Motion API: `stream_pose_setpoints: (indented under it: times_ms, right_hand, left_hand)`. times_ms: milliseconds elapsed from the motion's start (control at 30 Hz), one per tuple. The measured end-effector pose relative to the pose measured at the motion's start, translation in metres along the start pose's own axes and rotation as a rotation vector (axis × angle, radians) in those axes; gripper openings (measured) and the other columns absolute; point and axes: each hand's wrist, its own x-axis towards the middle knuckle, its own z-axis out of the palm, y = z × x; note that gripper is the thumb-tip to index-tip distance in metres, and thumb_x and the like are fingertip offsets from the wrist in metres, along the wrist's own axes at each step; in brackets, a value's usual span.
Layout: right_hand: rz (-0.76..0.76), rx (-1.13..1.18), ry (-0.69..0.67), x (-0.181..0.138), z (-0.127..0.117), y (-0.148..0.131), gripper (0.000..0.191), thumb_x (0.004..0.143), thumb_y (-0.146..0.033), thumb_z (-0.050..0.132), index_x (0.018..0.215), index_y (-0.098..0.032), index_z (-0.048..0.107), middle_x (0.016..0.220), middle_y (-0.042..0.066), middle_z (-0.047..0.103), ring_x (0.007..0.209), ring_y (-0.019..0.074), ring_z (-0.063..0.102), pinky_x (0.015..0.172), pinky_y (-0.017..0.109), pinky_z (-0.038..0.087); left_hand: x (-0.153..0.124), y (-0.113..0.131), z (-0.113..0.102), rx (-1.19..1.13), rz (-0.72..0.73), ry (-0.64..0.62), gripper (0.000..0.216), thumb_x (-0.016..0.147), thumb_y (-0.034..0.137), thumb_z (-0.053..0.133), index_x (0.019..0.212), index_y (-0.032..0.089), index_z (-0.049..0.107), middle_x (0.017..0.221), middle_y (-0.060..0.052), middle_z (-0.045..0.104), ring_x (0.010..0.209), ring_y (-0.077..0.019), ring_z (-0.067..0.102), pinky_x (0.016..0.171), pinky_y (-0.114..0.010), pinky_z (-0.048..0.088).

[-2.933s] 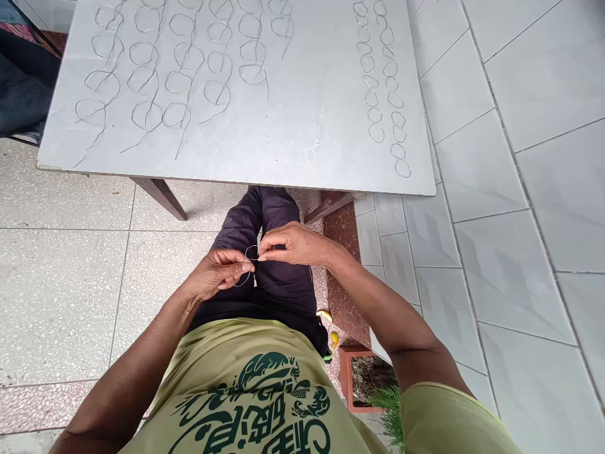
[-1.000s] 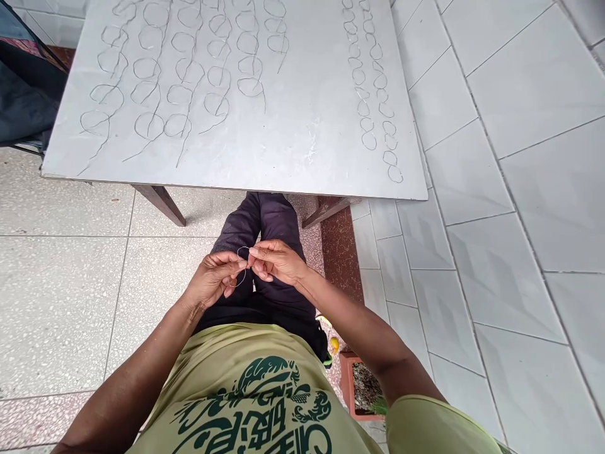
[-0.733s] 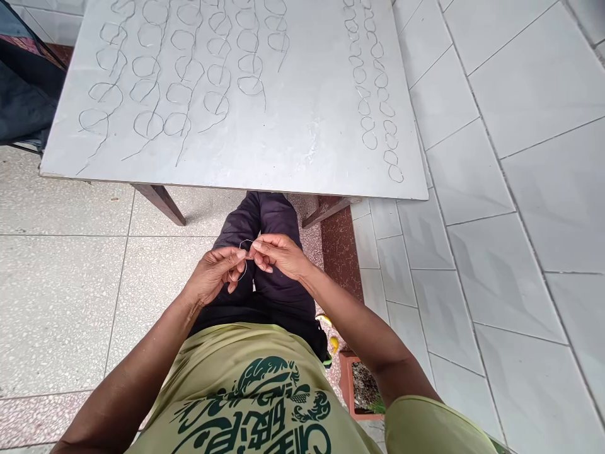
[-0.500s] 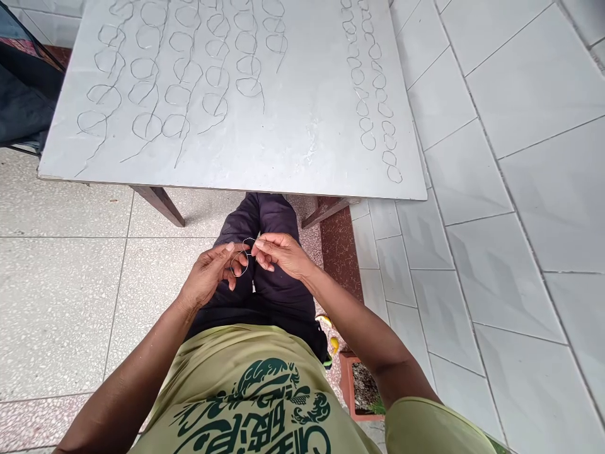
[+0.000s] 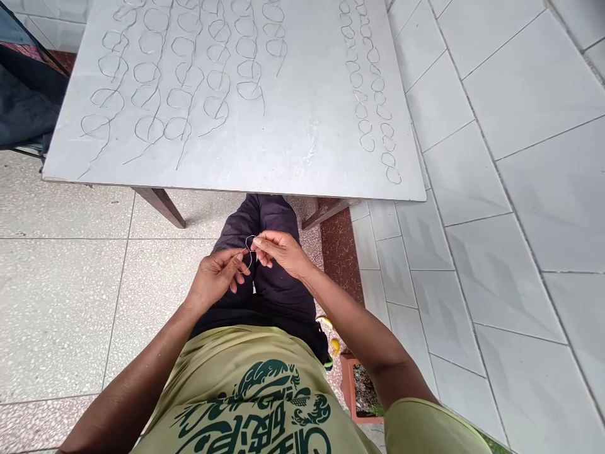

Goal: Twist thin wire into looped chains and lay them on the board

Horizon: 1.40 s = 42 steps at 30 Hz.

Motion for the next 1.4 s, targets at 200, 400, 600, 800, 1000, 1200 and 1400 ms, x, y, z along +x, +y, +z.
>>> stream_pose_setpoints:
  times_ms: [200,400,600,800,1000,1200,1400]
  right_hand:
    - [-0.010,-0.131,0.009,0.008,0.005,-0.001,0.037,0.090,-0.050,0.067,0.101,-0.014,0.070,0.066,-0.002,0.065,0.051,0.0080,0.057,0.045,0.018,0.042]
    - [-0.003,-0.164,0.013,0.011,0.008,-0.006,0.038,0.090,-0.047,0.065,0.101,-0.012,0.073,0.062,-0.001,0.066,0.048,0.0081,0.057,0.043,0.018,0.041]
    - [0.006,-0.280,-0.010,0.008,0.011,0.000,0.038,0.094,-0.048,0.060,0.105,-0.014,0.073,0.065,0.000,0.065,0.050,0.0090,0.057,0.044,0.019,0.042]
    - [-0.164,-0.546,-0.043,0.008,0.008,-0.016,0.032,0.097,-0.044,0.060,0.107,-0.017,0.073,0.078,0.002,0.070,0.067,0.0110,0.063,0.064,0.022,0.049]
    - [-0.125,-0.466,-0.108,0.016,0.008,-0.019,0.028,0.095,-0.041,0.061,0.091,-0.015,0.073,0.070,0.000,0.067,0.057,0.0096,0.059,0.055,0.021,0.046]
    - [-0.111,-0.474,-0.101,0.018,0.009,-0.015,0.028,0.093,-0.042,0.064,0.089,-0.015,0.073,0.072,0.002,0.070,0.056,0.0099,0.062,0.053,0.020,0.046]
    - [-0.132,-0.523,-0.136,0.016,0.008,-0.021,0.036,0.097,-0.050,0.058,0.095,-0.016,0.072,0.074,0.001,0.070,0.061,0.0105,0.063,0.057,0.021,0.047]
  left_hand:
    - [-0.002,-0.011,0.002,0.154,0.079,0.029,0.045,0.096,0.048,0.057,0.127,0.016,0.068,0.077,-0.005,0.071,0.056,-0.0138,0.064,0.043,-0.021,0.049]
    - [-0.014,-0.010,-0.003,0.303,0.127,0.029,0.037,0.099,0.039,0.052,0.122,0.017,0.071,0.074,-0.004,0.070,0.056,-0.0136,0.064,0.047,-0.021,0.051]
    - [-0.019,-0.012,-0.003,0.208,0.112,0.051,0.036,0.097,0.039,0.056,0.120,0.017,0.072,0.074,-0.003,0.070,0.053,-0.0128,0.064,0.046,-0.020,0.051]
    - [-0.010,-0.007,-0.003,0.097,0.068,0.056,0.037,0.094,0.042,0.062,0.117,0.016,0.073,0.068,-0.003,0.068,0.050,-0.0128,0.062,0.042,-0.020,0.050]
    - [-0.010,-0.002,-0.004,0.190,0.071,-0.016,0.035,0.096,0.041,0.058,0.118,0.018,0.073,0.066,-0.002,0.066,0.048,-0.0123,0.060,0.043,-0.019,0.049]
    - [-0.017,-0.001,-0.006,0.192,0.073,-0.027,0.033,0.096,0.038,0.058,0.118,0.019,0.074,0.066,-0.001,0.066,0.048,-0.0119,0.060,0.044,-0.020,0.050]
    - [-0.015,0.001,-0.004,0.243,0.074,-0.034,0.036,0.097,0.041,0.055,0.117,0.018,0.073,0.066,-0.001,0.065,0.048,-0.0116,0.059,0.043,-0.020,0.049]
